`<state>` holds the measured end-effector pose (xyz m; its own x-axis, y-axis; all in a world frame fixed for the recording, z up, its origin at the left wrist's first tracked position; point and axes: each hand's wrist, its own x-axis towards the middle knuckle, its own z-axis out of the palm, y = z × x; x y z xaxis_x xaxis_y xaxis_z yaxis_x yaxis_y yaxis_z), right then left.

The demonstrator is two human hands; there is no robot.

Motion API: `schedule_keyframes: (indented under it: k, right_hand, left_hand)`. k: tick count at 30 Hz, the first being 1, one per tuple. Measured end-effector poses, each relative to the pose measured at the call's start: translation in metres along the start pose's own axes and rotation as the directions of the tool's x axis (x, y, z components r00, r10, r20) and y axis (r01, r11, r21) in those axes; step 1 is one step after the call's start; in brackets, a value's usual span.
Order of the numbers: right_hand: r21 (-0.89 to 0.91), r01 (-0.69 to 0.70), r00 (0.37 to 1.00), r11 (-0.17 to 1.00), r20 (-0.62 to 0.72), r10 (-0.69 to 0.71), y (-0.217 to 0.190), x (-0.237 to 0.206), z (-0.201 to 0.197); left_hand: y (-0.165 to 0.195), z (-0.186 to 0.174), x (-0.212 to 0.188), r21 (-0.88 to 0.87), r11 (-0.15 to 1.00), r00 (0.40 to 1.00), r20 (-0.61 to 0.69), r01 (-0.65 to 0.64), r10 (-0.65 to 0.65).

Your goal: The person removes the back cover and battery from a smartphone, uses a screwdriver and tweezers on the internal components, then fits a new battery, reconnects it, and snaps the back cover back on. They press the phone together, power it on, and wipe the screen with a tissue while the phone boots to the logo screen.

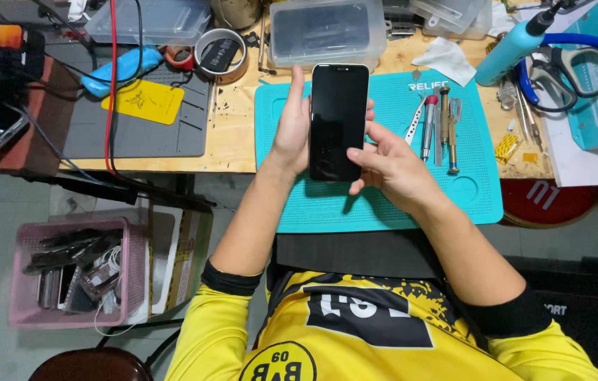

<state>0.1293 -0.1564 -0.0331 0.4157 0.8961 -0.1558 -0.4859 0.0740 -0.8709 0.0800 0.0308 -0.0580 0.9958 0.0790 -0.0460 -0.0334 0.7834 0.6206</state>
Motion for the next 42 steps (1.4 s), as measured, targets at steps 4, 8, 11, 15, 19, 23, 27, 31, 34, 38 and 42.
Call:
schedule_keyframes:
  k: [4,8,11,15,19,23,27,31,34,38,42]
  right_hand:
    - [-0.052,-0.026,1.000,0.998,0.005,0.026,-0.001,0.003,0.002]
    - [-0.077,-0.031,0.999,0.997,-0.017,0.030,0.001,0.006,0.004]
    - [-0.103,-0.039,0.999,0.994,-0.019,0.037,0.001,0.007,0.004]
    - [-0.114,-0.035,0.999,0.993,0.003,0.035,0.000,0.006,0.002]
    - [-0.105,-0.055,0.998,0.993,-0.005,0.055,-0.002,0.006,0.003]
    - [-0.056,-0.038,0.998,0.998,0.056,0.041,-0.004,0.005,0.004]
    - [0.026,-0.052,0.997,0.998,0.066,0.050,-0.006,0.005,0.002]
    - [0.072,-0.047,0.995,0.996,0.093,0.040,-0.007,0.005,0.000]
    - [0.098,-0.054,0.993,0.994,0.113,0.043,-0.006,0.006,0.001]
    - [0.124,-0.050,0.992,0.991,0.123,0.035,-0.007,0.005,0.003]
    - [0.103,-0.046,0.993,0.994,0.116,0.034,-0.006,0.004,0.001]
  left_hand:
    - [0.000,-0.004,-0.003,-0.117,0.992,0.999,0.013,-0.040,0.042]
    - [-0.002,-0.007,-0.005,-0.188,0.982,0.999,-0.042,-0.034,0.027]
    - [-0.002,-0.007,-0.004,-0.185,0.980,0.997,-0.053,-0.072,0.063]
    - [-0.004,-0.005,-0.003,-0.151,0.983,0.991,-0.089,-0.109,0.096]
    - [-0.005,-0.005,-0.004,-0.151,0.981,0.991,-0.078,-0.120,0.109]
    - [-0.005,-0.005,-0.005,-0.143,0.980,0.990,-0.043,-0.138,0.133]
    - [-0.006,-0.006,-0.007,-0.153,0.976,0.988,-0.031,-0.154,0.151]
    - [-0.007,-0.005,-0.009,-0.131,0.977,0.986,-0.039,-0.168,0.164]
    - [-0.007,-0.005,-0.008,-0.148,0.975,0.986,-0.016,-0.167,0.167]
    - [-0.007,-0.004,-0.010,-0.129,0.976,0.984,-0.013,-0.175,0.175]
    - [-0.007,-0.003,-0.011,-0.094,0.977,0.981,-0.013,-0.194,0.193]
